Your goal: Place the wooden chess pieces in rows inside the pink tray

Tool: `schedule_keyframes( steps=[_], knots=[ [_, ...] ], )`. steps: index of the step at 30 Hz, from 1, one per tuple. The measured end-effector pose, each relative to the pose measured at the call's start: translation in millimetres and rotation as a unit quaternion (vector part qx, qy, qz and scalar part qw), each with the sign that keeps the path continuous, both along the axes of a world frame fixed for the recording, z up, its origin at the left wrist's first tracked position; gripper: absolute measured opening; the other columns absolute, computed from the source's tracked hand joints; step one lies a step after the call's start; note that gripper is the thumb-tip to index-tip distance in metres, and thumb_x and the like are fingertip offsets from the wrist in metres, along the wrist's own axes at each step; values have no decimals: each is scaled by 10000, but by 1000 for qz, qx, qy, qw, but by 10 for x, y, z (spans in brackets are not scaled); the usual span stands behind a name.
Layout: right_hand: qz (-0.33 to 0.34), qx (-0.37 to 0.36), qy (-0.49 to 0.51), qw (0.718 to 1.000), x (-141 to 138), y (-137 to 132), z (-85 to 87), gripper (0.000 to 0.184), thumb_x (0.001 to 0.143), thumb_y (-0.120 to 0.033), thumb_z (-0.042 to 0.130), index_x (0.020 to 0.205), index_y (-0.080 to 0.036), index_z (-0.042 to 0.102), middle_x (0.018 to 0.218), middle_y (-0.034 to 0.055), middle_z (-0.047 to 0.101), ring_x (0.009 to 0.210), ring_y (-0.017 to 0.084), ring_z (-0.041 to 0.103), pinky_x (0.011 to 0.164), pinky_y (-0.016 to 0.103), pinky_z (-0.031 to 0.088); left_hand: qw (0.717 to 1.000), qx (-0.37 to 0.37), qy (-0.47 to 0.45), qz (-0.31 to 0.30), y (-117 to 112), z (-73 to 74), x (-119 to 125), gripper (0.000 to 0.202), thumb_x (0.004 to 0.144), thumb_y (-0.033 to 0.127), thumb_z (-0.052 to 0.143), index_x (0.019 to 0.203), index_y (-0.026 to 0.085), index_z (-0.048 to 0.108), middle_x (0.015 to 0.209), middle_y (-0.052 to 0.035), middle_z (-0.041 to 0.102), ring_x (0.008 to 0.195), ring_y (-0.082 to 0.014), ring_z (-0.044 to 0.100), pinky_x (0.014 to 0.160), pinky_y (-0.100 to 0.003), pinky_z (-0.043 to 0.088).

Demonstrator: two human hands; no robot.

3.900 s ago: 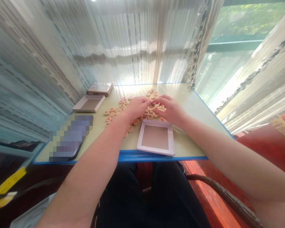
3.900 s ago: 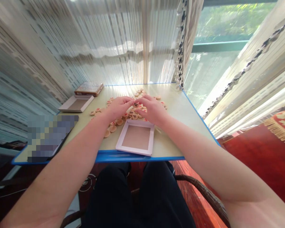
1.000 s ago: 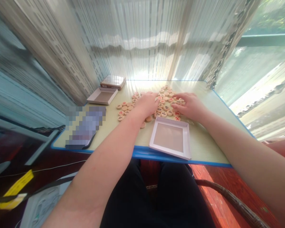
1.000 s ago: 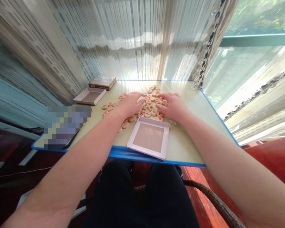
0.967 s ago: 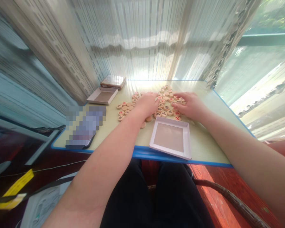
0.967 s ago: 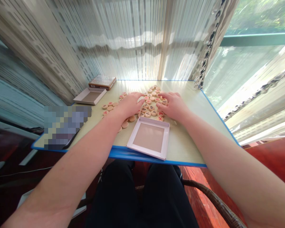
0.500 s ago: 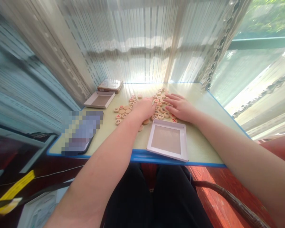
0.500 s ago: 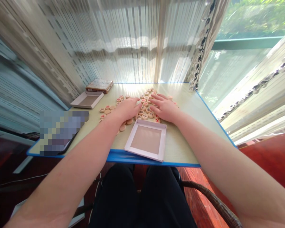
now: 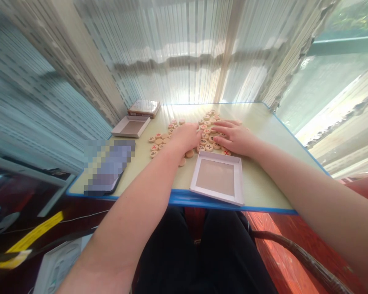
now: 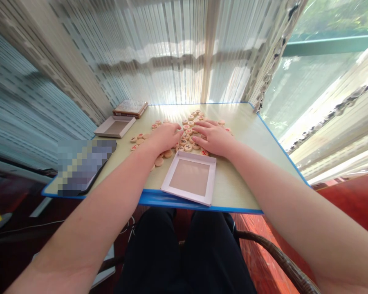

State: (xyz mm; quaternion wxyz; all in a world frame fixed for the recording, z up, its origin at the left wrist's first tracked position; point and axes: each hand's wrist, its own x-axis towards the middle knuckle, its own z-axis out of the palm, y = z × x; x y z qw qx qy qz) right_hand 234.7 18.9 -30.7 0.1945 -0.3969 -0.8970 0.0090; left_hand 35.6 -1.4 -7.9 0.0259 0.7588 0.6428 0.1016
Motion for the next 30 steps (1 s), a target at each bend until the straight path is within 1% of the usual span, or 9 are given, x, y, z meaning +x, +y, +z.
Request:
schedule_keyframes(
  steps=[3,7,11,13,15,18,22,26,30],
  knots=[
    [15,-19,-10,1000,-2,-3,7,486,900,-485,427,1244,-202,622,1316,73,588,1278,276,445,1083,446,328,1000,0,5,-3,3,4,1,397,919,410,358,1112,209,641,1099,-92,668,1011,-238,612,892,-342,465],
    [-4,-22,-5,1000,-6,-41,40,453,902,-477,431,1196,-219,660,1241,63,638,1228,279,489,1044,454,375,1000,-1,6,1,13,0,-4,400,912,419,364,1084,206,655,1076,-93,673,993,-242,617,868,-339,474],
    [-10,-37,-22,999,-10,-60,35,445,896,-489,448,1221,-261,650,1351,52,558,1299,305,411,1086,493,314,1000,7,8,2,27,-17,-18,399,905,415,369,1076,203,660,1063,-95,676,985,-246,622,863,-344,475],
    [-15,-43,-33,998,-9,-55,21,473,892,-513,445,1246,-262,633,1384,61,525,1332,319,367,1107,504,277,1000,10,10,-4,25,-25,-25,395,902,410,371,1073,204,661,1069,-93,676,993,-246,619,870,-343,472],
    [-14,-47,-39,998,-7,-49,12,491,897,-518,428,1255,-247,628,1381,74,526,1335,320,362,1111,497,271,1000,9,9,-8,20,-29,-29,393,901,409,372,1072,208,663,1078,-90,675,998,-241,618,872,-335,469],
    [-2,-44,-39,998,-1,-52,15,495,903,-505,419,1243,-220,638,1338,89,562,1301,306,402,1096,474,304,1000,3,6,-8,16,-28,-32,390,896,411,378,1072,214,665,1068,-86,679,980,-234,623,857,-324,474],
    [12,-29,-16,999,-3,-70,22,476,897,-487,436,1193,-196,668,1258,100,614,1233,284,468,1072,440,341,1000,4,5,0,24,-25,-29,394,890,414,380,1055,210,674,1038,-92,686,968,-245,625,840,-338,483],
    [3,-27,0,1000,-22,-75,11,457,900,-468,434,1165,-192,684,1217,116,630,1194,276,505,1064,438,341,1000,14,7,-9,23,-32,-28,393,885,411,383,1050,212,679,1045,-92,683,968,-248,625,839,-345,484],
    [9,-22,3,1000,-27,-68,5,439,892,-457,450,1128,-186,702,1182,121,645,1165,278,521,1048,434,350,1000,15,9,-9,18,-40,-29,388,881,411,385,1044,221,681,1038,-81,686,959,-246,628,842,-349,484]
  ],
)
